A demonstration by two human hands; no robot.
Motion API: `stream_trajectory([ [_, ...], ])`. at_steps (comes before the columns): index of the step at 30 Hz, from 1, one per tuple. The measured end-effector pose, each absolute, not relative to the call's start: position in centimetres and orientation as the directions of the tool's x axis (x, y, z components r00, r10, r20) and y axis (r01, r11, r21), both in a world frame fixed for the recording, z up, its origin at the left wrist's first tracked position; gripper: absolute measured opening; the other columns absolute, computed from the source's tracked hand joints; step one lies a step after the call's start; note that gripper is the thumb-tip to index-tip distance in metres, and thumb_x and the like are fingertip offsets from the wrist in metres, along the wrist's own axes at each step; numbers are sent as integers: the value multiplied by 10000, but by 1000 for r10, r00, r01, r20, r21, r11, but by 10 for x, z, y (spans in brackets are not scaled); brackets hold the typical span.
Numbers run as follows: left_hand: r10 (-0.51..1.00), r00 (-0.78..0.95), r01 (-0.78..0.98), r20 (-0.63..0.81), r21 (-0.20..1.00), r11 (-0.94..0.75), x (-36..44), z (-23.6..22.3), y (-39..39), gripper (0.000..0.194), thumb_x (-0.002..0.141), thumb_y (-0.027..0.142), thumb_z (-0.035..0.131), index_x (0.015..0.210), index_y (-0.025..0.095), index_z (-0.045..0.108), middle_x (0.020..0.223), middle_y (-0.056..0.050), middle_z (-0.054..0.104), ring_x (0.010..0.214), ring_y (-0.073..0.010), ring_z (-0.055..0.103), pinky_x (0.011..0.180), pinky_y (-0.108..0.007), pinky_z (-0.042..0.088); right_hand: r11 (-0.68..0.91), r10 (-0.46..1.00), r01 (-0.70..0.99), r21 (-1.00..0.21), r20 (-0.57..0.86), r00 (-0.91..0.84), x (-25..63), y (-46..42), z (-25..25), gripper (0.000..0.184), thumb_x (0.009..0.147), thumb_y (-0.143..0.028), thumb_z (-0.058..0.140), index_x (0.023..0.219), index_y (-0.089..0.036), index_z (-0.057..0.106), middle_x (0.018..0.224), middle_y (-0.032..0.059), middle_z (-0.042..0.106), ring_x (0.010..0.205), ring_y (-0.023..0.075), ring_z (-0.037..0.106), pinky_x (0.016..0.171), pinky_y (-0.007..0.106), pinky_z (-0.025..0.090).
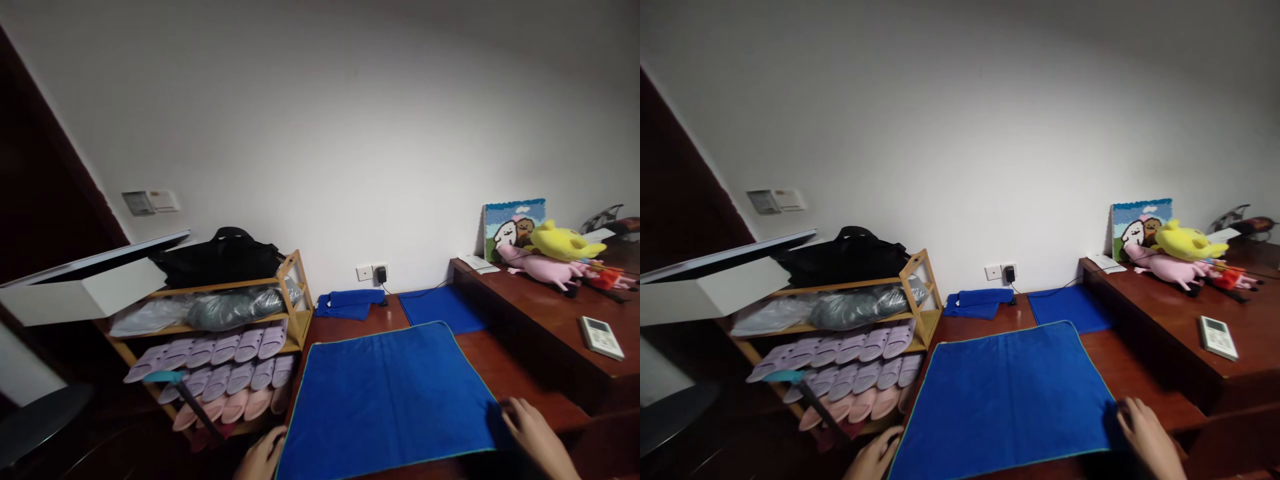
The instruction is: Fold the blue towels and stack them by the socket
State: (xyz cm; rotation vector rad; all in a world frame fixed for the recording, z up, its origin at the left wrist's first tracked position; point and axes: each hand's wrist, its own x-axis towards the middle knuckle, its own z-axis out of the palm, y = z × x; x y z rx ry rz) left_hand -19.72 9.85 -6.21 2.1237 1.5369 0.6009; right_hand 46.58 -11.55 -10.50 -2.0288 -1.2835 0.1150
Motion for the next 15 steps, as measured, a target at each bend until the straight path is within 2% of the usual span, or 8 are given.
stream_trajectory([
  [3, 902, 329, 781, 279, 457, -426, -153, -55, 116, 447, 1011, 538, 405, 1177, 322, 759, 1201, -49, 768, 1170, -241, 713, 1051, -339, 554, -131, 868, 845, -519, 351, 350, 436, -74, -94, 550, 940, -622, 405, 1130, -256, 769, 1206, 140, 764, 1135, 311, 720, 1050, 460, 561],
  [5, 870, 368, 813, 328, 340, -472, -124, -58, 127, 451, 1030, 492, 403, 1297, 319, 723, 1379, -49, 714, 1311, -246, 647, 1139, -382, 508, -98, 903, 882, -460, 331, 273, 420, -49, -97, 597, 962, -617, 387, 1287, -252, 730, 1413, 123, 688, 1313, 301, 638, 1155, 465, 491],
  [7, 865, 403, 848, 298, 233, -475, -104, -65, 138, 483, 1043, 460, 402, 1437, 310, 638, 1558, -43, 594, 1446, -255, 535, 1214, -439, 435, -119, 925, 911, -396, 289, 247, 412, -32, -109, 628, 966, -609, 386, 1401, -259, 673, 1538, 91, 596, 1441, 311, 528, 1211, 505, 430],
  [9, 885, 411, 879, 217, 161, -448, -96, -74, 147, 525, 1054, 461, 397, 1534, 302, 539, 1648, -47, 483, 1521, -259, 436, 1256, -485, 367, -159, 937, 927, -340, 244, 250, 410, -25, -126, 650, 964, -603, 385, 1472, -271, 617, 1586, 65, 542, 1497, 327, 452, 1229, 549, 396],
  [12, 915, 378, 912, 139, 115, -394, -99, -88, 153, 563, 1074, 481, 362, 1603, 300, 428, 1691, -55, 391, 1559, -247, 359, 1277, -506, 315, -185, 941, 940, -287, 223, 253, 416, -25, -147, 660, 963, -603, 370, 1512, -297, 575, 1604, 36, 513, 1511, 326, 426, 1230, 564, 385],
  [15, 922, 355, 924, 158, 91, -371, -104, -97, 154, 557, 1078, 476, 354, 1608, 317, 414, 1695, -43, 380, 1560, -241, 358, 1275, -506, 318, -203, 938, 948, -244, 228, 260, 421, -26, -151, 665, 957, -621, 364, 1492, -302, 598, 1580, 35, 545, 1486, 325, 467, 1220, 555, 401],
])
